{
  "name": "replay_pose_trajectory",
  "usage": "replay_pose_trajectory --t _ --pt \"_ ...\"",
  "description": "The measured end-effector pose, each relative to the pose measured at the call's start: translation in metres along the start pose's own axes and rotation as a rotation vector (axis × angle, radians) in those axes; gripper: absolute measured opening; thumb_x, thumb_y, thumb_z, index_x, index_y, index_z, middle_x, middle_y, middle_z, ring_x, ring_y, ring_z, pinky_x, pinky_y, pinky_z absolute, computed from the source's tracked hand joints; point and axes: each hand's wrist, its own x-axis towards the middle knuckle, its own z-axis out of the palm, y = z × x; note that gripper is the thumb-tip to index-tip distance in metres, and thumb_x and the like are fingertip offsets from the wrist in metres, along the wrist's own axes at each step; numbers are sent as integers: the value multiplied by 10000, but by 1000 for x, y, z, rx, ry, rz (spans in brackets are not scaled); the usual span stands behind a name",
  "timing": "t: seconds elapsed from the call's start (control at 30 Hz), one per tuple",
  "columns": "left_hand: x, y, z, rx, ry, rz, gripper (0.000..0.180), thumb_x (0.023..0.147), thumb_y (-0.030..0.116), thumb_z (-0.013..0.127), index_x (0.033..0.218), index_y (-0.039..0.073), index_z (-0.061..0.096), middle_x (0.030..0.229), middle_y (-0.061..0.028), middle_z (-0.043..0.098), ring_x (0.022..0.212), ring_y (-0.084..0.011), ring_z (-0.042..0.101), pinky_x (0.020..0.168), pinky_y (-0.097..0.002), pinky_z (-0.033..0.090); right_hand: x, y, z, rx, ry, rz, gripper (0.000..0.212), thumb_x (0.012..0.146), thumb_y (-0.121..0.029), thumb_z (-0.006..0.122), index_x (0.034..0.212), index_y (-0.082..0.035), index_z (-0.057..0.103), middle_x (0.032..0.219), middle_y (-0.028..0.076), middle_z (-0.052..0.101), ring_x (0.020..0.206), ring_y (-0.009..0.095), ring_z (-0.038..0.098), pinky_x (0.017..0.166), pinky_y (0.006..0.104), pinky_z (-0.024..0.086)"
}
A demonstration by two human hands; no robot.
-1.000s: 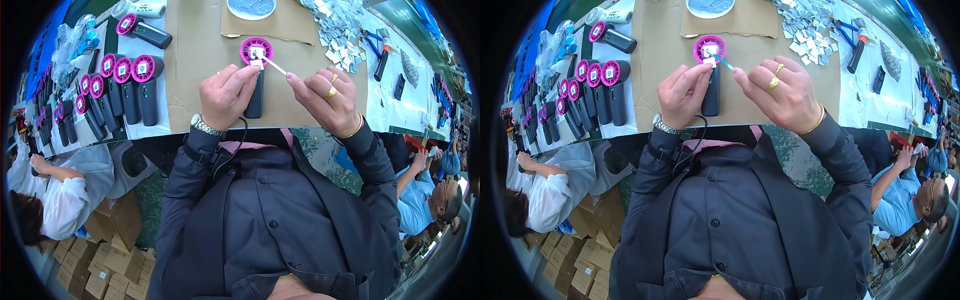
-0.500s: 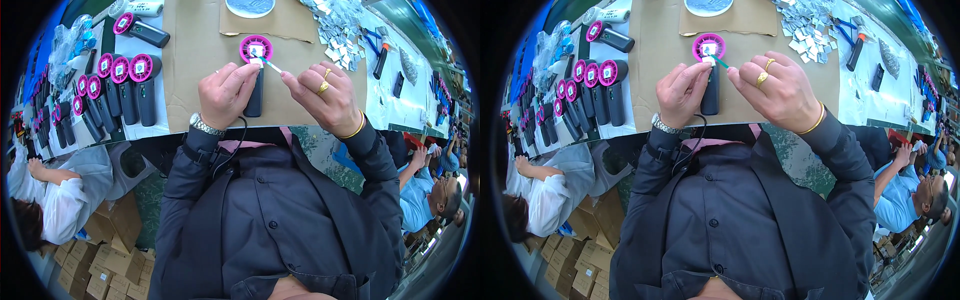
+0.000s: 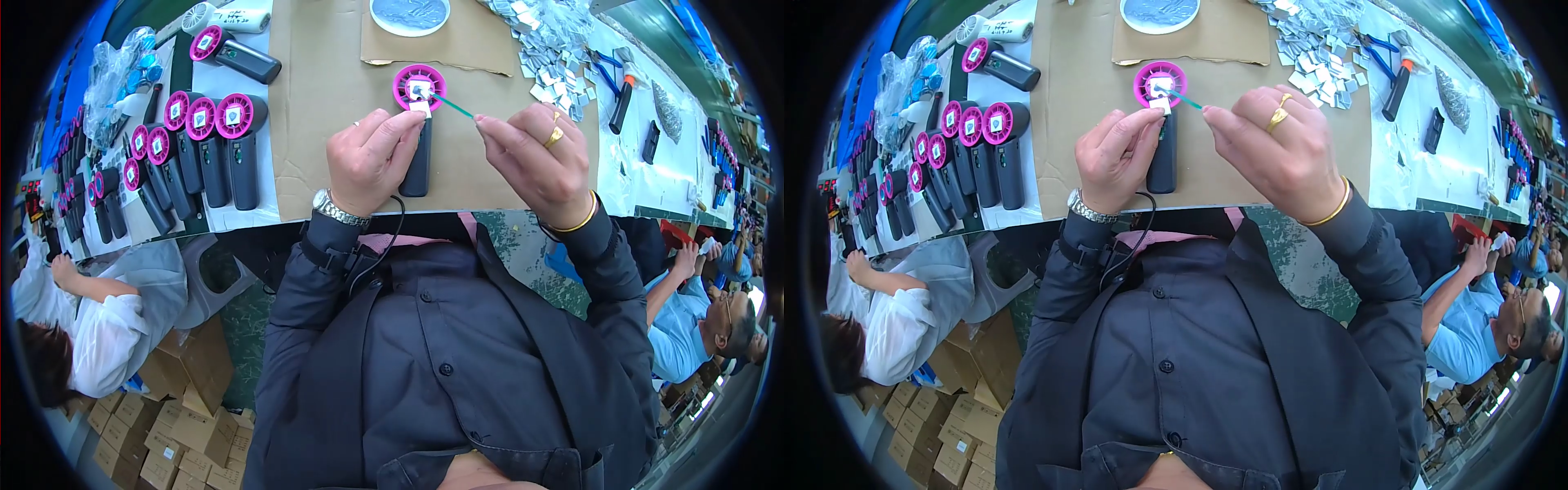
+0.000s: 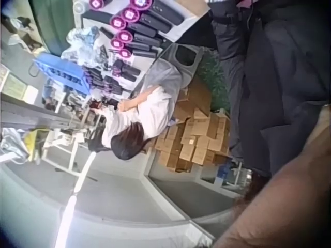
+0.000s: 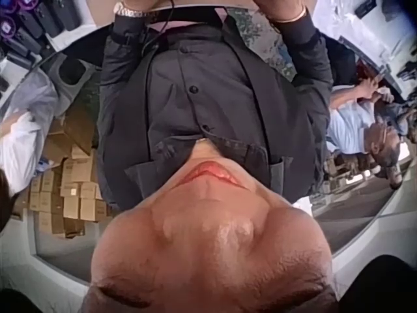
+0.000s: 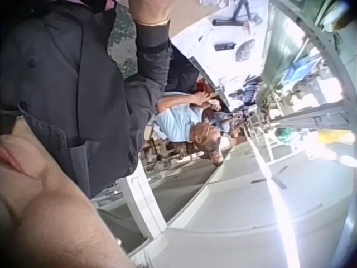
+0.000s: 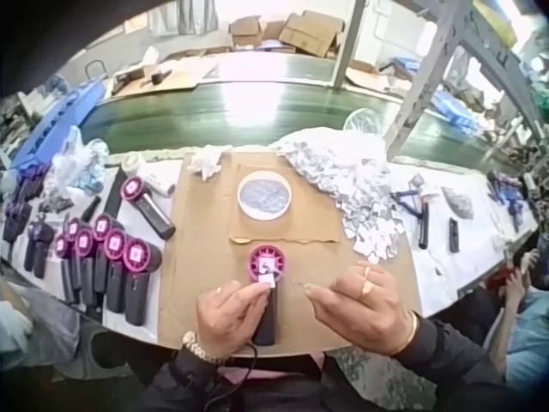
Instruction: Applying components or adhesive to hair dryer shells on an assembly line.
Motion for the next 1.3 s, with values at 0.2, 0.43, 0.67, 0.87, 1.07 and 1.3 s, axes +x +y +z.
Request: replay_pose_trajectory --t 0.2,0.43,0.67,0.87,1.07,1.3 --pt "-1 -1 0 11 0 -3 272 913 33 859 1167 113 805 741 -39 615 570 -210 601 519 -375 453 -6 -6 0 126 61 284 266 840 73 879 1085 -20 831 815 45 632 665 142 585 577 297 453" --pt "0 0 1 17 0 -1 270 908 30 862 1157 113 804 732 -41 598 563 -209 590 515 -376 441 -17 -3 9 230 107 442 223 888 50 875 1094 -31 845 826 10 647 680 78 538 565 259 394" --pt "0 0 1 8 5 -7 263 906 25 861 1147 111 802 731 -41 599 561 -206 586 513 -373 439 -22 -4 10 293 120 601 219 912 48 859 1123 -10 842 835 -13 634 696 53 487 588 229 335" --pt "0 -1 1 3 5 -8 267 900 18 866 1141 111 799 725 -37 590 555 -198 576 509 -363 431 -28 2 10 474 140 767 179 978 38 812 1157 34 825 899 -8 646 764 44 507 637 221 337" --pt "0 -1 2 4 5 -8 270 894 10 868 1134 110 798 716 -30 579 547 -190 566 505 -358 421 -34 8 14 612 147 847 157 1010 24 793 1164 38 821 953 6 671 816 53 542 672 220 368" --pt "0 1 2 1 7 -11 289 891 -3 861 1148 112 797 712 -30 575 543 -192 562 502 -366 417 -32 11 13 693 186 858 134 1024 16 781 1149 42 820 993 21 705 853 68 582 728 215 422"
